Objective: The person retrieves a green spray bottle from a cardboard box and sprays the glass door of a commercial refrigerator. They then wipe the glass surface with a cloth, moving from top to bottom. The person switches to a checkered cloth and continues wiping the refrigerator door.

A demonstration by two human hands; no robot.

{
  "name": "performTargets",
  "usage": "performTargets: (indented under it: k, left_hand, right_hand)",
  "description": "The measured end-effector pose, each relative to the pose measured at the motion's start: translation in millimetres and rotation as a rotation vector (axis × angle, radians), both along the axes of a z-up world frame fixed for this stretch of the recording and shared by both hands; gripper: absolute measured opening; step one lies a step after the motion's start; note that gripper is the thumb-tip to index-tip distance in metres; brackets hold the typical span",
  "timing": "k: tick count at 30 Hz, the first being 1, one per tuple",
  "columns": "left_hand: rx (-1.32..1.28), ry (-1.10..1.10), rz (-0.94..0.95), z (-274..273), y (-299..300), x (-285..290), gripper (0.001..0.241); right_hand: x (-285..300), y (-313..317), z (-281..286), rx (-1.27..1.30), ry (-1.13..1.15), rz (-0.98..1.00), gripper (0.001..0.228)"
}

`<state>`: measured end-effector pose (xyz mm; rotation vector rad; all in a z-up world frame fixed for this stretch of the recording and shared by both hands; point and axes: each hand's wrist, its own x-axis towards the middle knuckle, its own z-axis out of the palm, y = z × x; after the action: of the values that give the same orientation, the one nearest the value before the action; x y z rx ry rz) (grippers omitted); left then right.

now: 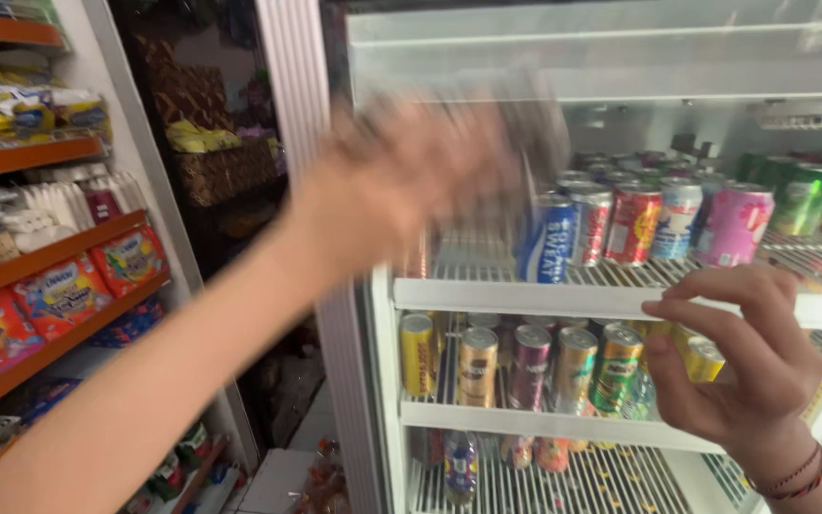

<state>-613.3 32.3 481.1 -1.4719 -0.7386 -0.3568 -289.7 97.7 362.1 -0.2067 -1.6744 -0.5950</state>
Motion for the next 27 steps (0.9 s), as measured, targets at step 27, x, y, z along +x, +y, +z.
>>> performTargets:
  k: [27]
  left_hand:
    - [-0.228,-0.626,0.095,-76.7,16.9,2.2,0.052]
  right_hand:
    - [18.0,-21.6,-79.3,-0.266,-0.069,-0.173,0.012]
